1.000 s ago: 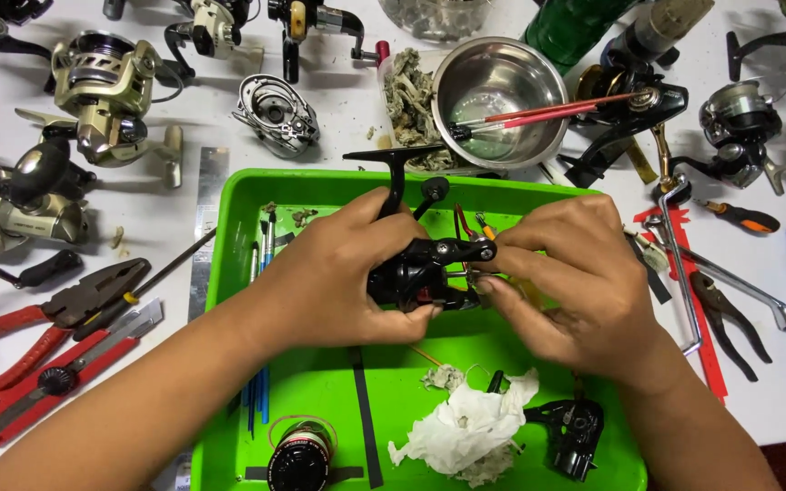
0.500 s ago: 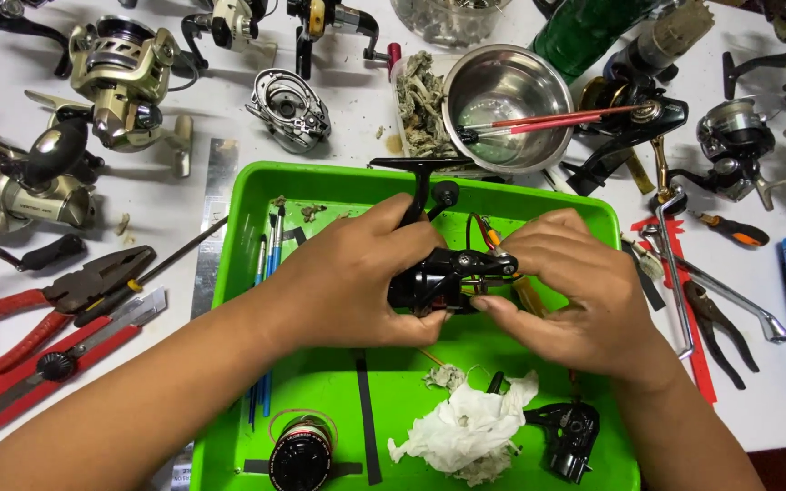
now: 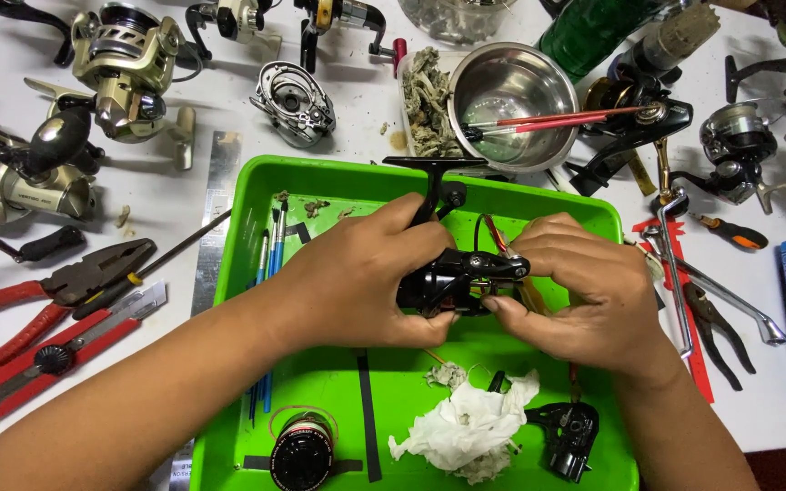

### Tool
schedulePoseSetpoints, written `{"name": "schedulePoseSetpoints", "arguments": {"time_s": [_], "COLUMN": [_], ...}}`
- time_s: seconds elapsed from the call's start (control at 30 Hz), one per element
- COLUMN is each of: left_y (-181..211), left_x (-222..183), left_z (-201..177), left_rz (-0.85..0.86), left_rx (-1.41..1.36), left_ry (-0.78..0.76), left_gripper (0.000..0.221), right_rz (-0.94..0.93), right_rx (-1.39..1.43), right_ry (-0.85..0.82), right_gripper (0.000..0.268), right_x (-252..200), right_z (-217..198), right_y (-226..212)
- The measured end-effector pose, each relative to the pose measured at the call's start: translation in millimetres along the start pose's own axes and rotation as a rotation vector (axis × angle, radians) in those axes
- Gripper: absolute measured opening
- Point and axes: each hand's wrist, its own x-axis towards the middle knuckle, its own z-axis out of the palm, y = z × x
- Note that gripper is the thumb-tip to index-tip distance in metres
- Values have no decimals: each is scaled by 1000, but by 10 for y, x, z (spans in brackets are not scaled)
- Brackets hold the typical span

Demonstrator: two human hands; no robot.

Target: Assembling and repairing a black fishing reel on a workbench, fitting internal components and the handle.

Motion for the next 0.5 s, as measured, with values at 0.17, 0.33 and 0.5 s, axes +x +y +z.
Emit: {"name": "schedulePoseSetpoints", "arguments": {"time_s": [0.17, 0.33, 0.5], "left_y": [17, 31, 27], "left_x": [-1, 7, 5], "left_z": [-3, -4, 7], "left_rz": [-9, -13, -19], "left_rx": [22, -2, 8], "left_ry": [-9, -8, 2], "left_gripper": [47, 45, 46], "right_rz": [-44, -72, -59], "right_rx": [-42, -37, -37], "right_ry": [1, 2, 0], "right_gripper": [19, 20, 21], "right_x": [48, 36, 19], "right_z": [-3, -1, 8], "right_y": [-57, -46, -28]}}
